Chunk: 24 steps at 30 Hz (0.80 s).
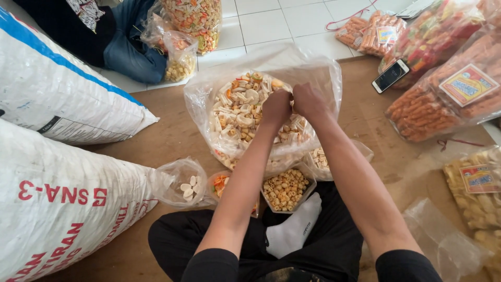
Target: The person sits on the floor and sorts mixed snack pieces from a large plastic bag into smaller bags by type. They pick individual pieces, separate them, and place them into designated bags.
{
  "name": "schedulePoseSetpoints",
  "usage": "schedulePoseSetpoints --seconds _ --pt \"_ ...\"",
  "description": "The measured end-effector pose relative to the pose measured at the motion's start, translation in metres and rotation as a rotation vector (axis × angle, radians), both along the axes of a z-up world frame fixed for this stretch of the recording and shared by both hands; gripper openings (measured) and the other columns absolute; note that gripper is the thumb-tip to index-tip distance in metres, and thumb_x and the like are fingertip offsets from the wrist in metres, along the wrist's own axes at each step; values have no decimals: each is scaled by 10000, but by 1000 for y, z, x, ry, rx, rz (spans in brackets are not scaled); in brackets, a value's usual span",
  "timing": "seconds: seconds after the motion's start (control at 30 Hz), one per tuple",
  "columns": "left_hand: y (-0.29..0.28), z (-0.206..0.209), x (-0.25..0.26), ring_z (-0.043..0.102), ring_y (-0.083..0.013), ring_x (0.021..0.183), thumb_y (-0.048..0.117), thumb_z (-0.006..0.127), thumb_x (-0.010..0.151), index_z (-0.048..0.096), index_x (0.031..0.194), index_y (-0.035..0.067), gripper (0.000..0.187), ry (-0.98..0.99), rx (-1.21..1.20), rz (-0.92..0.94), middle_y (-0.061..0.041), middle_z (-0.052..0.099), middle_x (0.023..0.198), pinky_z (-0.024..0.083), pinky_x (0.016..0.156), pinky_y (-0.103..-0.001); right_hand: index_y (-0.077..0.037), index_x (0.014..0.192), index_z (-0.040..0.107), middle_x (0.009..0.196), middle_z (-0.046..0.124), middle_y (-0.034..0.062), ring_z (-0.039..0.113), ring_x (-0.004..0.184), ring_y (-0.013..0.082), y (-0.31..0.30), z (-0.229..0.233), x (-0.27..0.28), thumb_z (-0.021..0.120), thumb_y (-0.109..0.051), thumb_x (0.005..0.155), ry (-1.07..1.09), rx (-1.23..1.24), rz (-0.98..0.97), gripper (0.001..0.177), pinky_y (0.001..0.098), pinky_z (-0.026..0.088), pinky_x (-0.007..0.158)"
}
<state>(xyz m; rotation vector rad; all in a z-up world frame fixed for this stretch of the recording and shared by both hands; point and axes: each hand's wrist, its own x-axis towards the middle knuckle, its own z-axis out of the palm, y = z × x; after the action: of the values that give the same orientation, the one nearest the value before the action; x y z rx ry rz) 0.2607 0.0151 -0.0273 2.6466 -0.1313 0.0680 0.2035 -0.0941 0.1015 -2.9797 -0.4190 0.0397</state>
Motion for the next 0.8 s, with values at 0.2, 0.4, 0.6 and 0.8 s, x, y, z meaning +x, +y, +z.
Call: schedulePoseSetpoints --seconds 0.2,0.4,0.6,0.8 --pt "-10 23 -21 745 -362 936 102 555 923 671 1021 121 153 -229 157 40 -68 706 957 629 769 -498 -84 880 814 808 773 156 775 816 386 -3 -81 62 609 -67 882 -78 -102 -58 205 499 621 621" --pt "2 56 -39 721 -420 1024 86 553 910 661 1027 64 161 -80 -23 28 -152 711 991 605 851 -547 -25 969 797 913 780 211 759 914 435 3 -66 44 623 -60 900 24 -67 -120 191 549 632 719" --pt "28 27 -6 737 -429 982 148 701 831 750 969 88 158 -10 -347 83 -130 734 910 597 843 -561 -22 976 803 945 789 202 761 958 416 11 -49 19 619 -40 922 4 -95 -119 193 521 632 759" --pt "89 -4 12 713 -391 1069 202 665 774 795 1036 103 308 112 -388 -7 -142 762 946 547 946 -505 -36 943 806 897 770 212 752 938 444 -2 -84 39 782 -171 814 33 75 -144 189 546 617 735"
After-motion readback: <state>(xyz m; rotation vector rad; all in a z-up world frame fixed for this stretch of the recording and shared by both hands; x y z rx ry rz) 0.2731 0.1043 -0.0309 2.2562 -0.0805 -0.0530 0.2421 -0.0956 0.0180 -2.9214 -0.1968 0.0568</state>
